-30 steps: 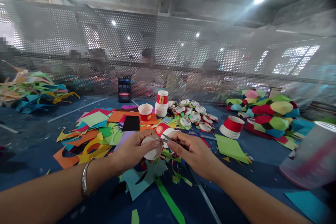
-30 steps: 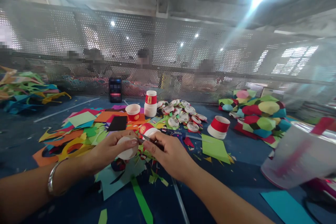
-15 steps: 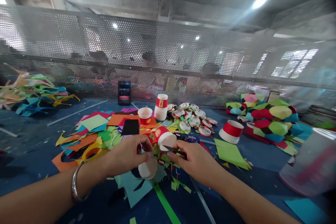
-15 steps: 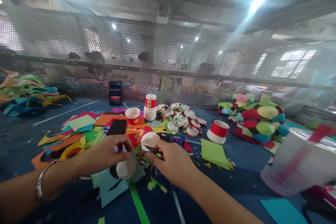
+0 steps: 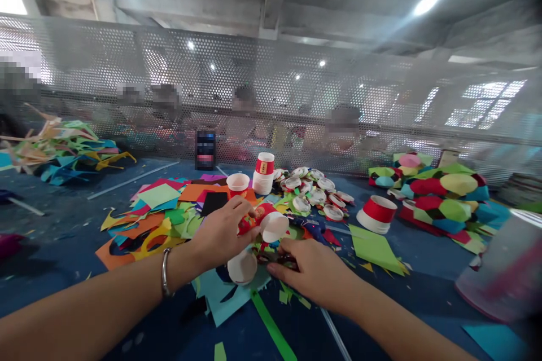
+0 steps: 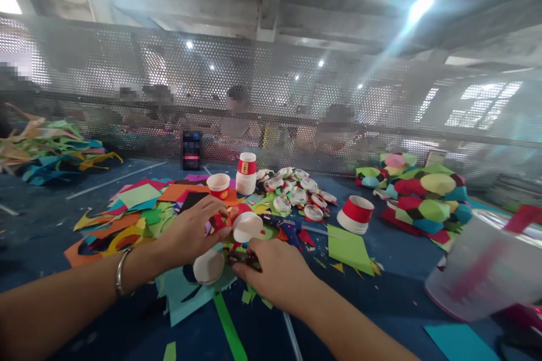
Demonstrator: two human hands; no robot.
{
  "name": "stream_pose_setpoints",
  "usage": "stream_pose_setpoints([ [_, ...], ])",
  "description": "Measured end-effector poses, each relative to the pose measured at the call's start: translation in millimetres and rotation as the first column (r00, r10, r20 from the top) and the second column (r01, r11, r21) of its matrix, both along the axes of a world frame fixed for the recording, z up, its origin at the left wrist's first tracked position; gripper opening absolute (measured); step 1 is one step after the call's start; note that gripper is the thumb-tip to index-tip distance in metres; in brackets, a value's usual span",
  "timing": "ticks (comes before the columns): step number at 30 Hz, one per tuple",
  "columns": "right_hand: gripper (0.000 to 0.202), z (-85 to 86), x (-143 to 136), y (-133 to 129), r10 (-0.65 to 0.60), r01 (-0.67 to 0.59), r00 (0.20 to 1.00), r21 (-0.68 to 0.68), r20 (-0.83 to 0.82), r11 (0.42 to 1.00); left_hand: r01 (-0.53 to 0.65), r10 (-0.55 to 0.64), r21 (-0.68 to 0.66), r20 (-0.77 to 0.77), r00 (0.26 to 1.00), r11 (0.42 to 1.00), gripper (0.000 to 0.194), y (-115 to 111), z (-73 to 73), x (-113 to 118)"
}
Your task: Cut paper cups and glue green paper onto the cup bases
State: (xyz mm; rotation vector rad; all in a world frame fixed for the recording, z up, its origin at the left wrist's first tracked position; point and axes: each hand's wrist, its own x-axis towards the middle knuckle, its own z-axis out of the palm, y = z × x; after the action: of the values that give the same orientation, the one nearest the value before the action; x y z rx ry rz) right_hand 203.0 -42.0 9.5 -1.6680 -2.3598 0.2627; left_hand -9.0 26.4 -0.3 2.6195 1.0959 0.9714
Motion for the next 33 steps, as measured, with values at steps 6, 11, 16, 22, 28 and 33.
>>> stream_pose_setpoints([
  [6, 0.027, 0.9, -1.1, -0.3, 0.001, -0.001, 1.0, -0.006, 0.026, 1.0, -0.057, 0.06, 0.053, -0.066, 0.996, 0.997, 0.029, -2.0, 8.9, 14.8],
  [11, 0.027, 0.5, -0.5, -0.3, -0.014, 0.014, 0.998, 0.0, 0.053, 1.0, -0.12, 0.125, 0.094, -0.043, 0.991, 0.988, 0.018, 12.4, 18.9, 26.0],
  [16, 0.03, -3.4, 1.7, 1.6, -0.009, 0.008, 0.997, 0.013, 0.078, 1.0, -0.333, 0.319, 0.12, 0.123, 0.94, 0.935, 0.024, 49.4, 54.4, 3.4],
  [22, 0.031, -3.1, 2.0, 1.8, -0.006, 0.008, 0.997, -0.014, 0.081, 1.0, -0.491, 0.485, -0.029, 0.22, 0.846, 0.87, 0.023, 104.4, 54.2, -22.7],
  [28, 0.029, -3.3, 1.3, 4.5, -0.018, 0.02, 0.997, -0.023, 0.077, 1.0, -0.481, 0.533, -0.256, 0.202, 0.822, 0.839, 0.023, 131.6, 26.5, -35.7],
  [33, 0.029, -5.9, 1.5, 4.7, -0.014, 0.016, 0.997, -0.027, 0.073, 1.0, -0.351, 0.496, -0.477, 0.222, 0.839, 0.806, 0.032, 139.8, 21.4, -39.0],
])
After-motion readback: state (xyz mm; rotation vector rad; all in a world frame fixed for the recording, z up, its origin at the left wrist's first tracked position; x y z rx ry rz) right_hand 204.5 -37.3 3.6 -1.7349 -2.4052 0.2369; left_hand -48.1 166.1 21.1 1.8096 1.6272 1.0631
